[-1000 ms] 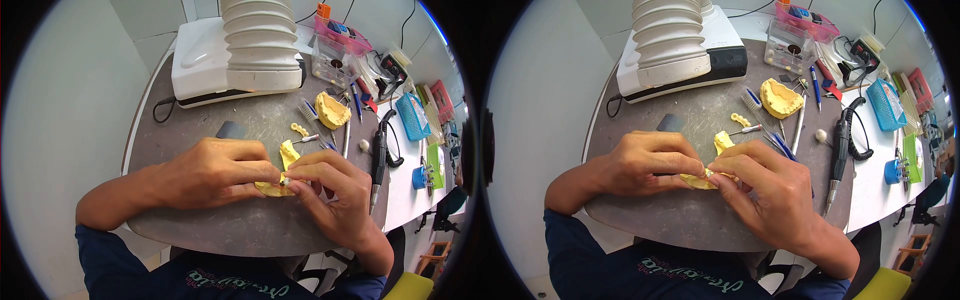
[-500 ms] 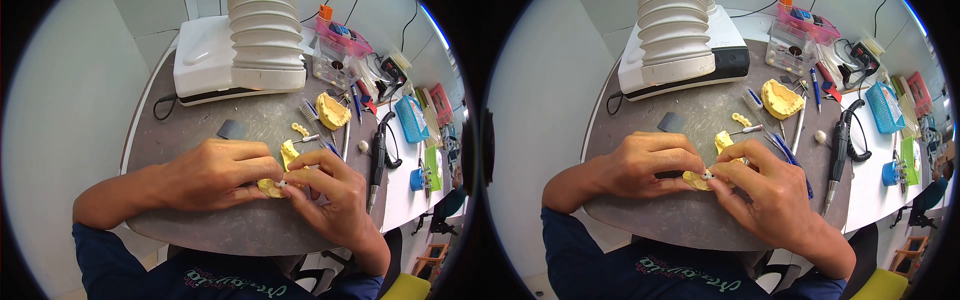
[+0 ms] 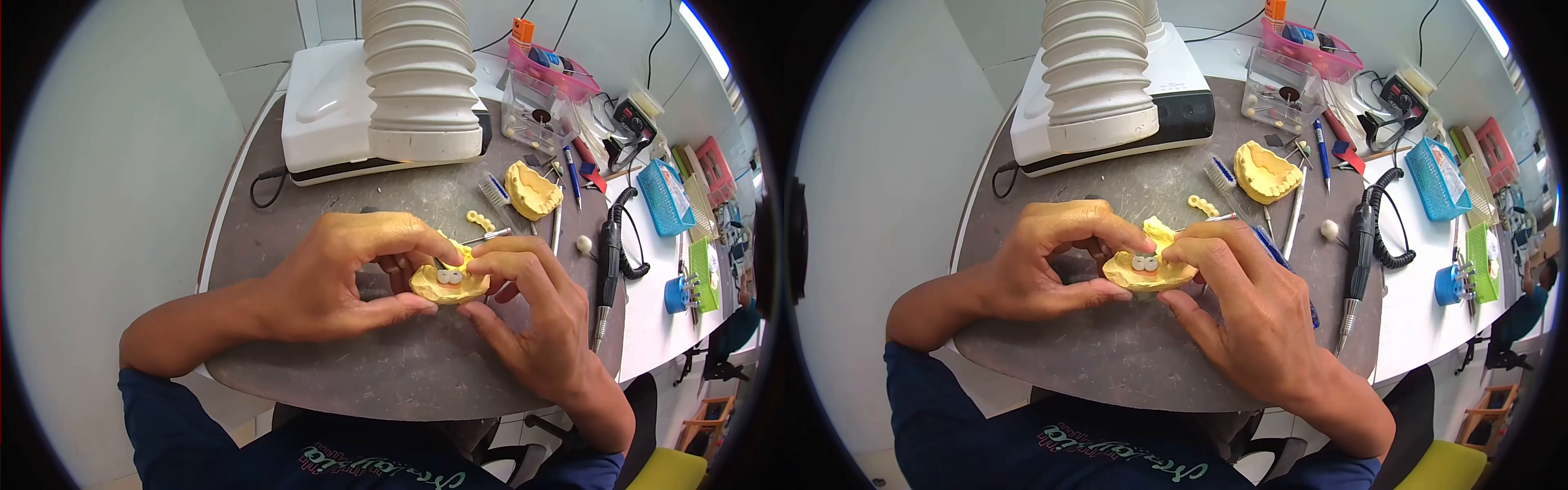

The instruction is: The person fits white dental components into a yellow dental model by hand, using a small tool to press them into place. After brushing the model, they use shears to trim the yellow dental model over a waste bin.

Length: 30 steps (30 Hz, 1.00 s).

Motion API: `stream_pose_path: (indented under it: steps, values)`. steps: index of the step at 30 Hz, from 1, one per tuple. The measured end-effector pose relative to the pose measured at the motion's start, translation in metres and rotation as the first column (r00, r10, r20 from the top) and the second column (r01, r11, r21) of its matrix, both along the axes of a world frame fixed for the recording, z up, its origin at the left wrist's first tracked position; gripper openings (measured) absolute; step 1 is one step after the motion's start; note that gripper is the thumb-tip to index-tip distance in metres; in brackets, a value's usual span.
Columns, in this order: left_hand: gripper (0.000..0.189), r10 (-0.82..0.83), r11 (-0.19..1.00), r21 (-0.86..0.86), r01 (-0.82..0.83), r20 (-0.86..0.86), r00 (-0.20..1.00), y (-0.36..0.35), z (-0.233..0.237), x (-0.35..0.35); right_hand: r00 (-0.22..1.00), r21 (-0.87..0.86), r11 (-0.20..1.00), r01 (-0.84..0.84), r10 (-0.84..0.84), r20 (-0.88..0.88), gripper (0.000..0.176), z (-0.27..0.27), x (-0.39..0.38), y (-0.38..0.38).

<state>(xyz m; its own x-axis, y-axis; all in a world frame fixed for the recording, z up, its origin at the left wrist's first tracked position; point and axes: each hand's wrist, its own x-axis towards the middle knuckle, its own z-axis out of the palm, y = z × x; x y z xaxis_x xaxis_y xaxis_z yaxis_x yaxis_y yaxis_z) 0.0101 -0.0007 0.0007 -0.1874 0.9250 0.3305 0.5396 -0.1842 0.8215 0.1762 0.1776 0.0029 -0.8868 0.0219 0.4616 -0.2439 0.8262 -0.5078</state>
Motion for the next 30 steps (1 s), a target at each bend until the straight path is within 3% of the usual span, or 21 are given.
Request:
stream_pose_path:
  steps: [11, 17, 20, 22, 27, 30]
  values:
    - [0.029, -0.011, 0.999, -0.032, 0.009, -0.043, 0.999, 0.000, 0.000, -0.002, 1.000, 0.001, 1.000, 0.011, -0.011, -0.008, 0.036, -0.002, 0.000, 0.001]
    - [0.026, -0.006, 0.999, 0.035, 0.009, -0.082, 0.997, 0.001, -0.002, -0.003, 1.000, -0.035, 0.999, 0.014, -0.014, -0.005, 0.038, -0.003, 0.000, 0.000]
    - [0.029, -0.018, 0.997, 0.070, 0.032, -0.190, 0.982, 0.000, -0.004, -0.001, 1.000, -0.028, 0.999, 0.019, -0.020, -0.016, 0.037, 0.000, 0.001, 0.001]
    - [0.032, -0.076, 0.991, 0.072, 0.117, -0.416, 0.906, -0.004, -0.007, 0.006, 0.999, -0.013, 1.000, 0.027, -0.028, -0.035, 0.035, 0.006, 0.003, 0.005]
    - [0.034, -0.065, 0.975, 0.154, 0.160, -0.494, 0.867, 0.001, -0.014, 0.009, 0.930, -0.196, 0.957, 0.213, -0.260, -0.259, 0.023, 0.008, 0.006, 0.025]
    - [0.034, -0.074, 0.971, 0.157, 0.180, -0.519, 0.852, 0.002, -0.012, 0.010, 0.913, -0.204, 0.950, 0.236, -0.289, -0.289, 0.015, 0.005, 0.004, 0.028]
